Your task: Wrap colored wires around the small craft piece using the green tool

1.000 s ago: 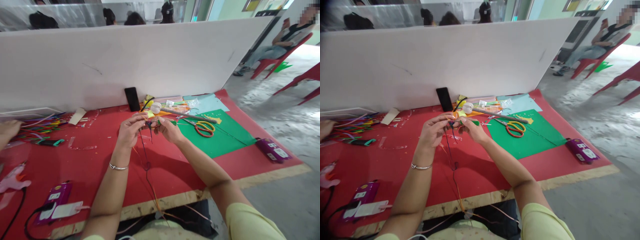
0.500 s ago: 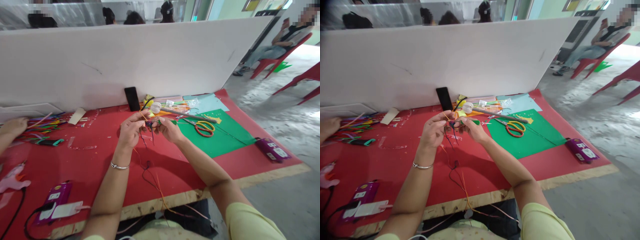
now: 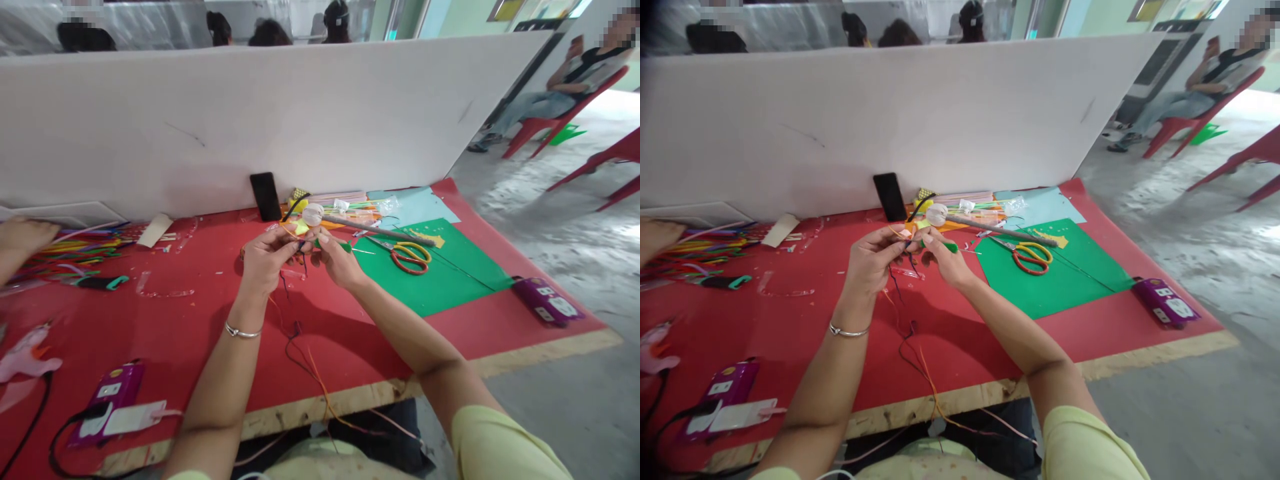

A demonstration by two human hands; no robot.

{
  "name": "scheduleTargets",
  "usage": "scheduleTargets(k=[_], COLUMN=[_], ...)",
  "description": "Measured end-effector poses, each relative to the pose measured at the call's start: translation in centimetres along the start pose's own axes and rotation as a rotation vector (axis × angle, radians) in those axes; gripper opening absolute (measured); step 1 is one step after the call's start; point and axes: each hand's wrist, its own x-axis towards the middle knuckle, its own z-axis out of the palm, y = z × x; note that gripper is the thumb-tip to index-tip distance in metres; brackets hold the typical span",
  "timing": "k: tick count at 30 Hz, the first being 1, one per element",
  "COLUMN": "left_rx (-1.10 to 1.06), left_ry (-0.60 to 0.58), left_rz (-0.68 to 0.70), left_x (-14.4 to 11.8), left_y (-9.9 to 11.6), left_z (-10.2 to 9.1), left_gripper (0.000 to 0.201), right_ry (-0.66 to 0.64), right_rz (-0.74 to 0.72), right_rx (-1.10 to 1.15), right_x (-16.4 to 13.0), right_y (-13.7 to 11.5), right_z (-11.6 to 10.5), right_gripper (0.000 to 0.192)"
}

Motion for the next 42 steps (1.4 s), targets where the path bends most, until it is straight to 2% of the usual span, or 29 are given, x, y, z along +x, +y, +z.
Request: scheduleTargets(k=[7,14,17,20,23,28,32,34,38,42], left_rx=[-0.126,-0.121,-0.022,0.188,0.206,-0.145,-0.259,-0.259,-0.187,-0.141], left_ry=[-0.048,-0.105,-0.053,0.111,0.201,0.196,0.175,0.123,-0.137,-0.225], left_rz=[-0.092,-0.138,-0.019,0.217,0.286,0.087,0.026,0.003,-0.131,-0.25], left_x=[-0.2,0.3,0.4,0.2,-0.1,-0.7,-0.8,-0.7,0.0,0.3], left_y=[0.2,-0.1,-0.9,-2.3,-3.4,-3.0,-1.6,-1.0,0.4,1.3], left_z=[0.0,-0.8,-0.6,0.2,1.3,2.7,3.0,2.2,-0.5,-2.4], left_gripper=[0.038,0.046,0.043,0.038,0.038,0.049,0.049,0.048,0.046,0.045], right_ry=[-0.016,-0.049,-0.032,0.105,0.191,0.171,0.137,0.098,-0.053,-0.187], right_rz=[-0.021,-0.04,-0.015,0.051,0.104,0.101,0.086,0.063,0.01,-0.105], right_rx=[-0.03,0.005,0.028,0.124,0.261,0.337,0.332,0.309,0.151,-0.05], right_x=[-0.3,-0.1,0.0,0.1,-0.1,-0.6,-0.6,-0.5,-0.3,-0.2], right_y=[-0.6,-0.9,-0.6,-0.2,0.2,0.8,1.4,1.4,1.0,0.6], right_z=[0.4,0.2,0.5,1.4,2.6,3.8,3.6,3.1,1.1,-0.6], right_gripper=[0.043,0.043,0.042,0.045,0.047,0.05,0.058,0.06,0.057,0.054])
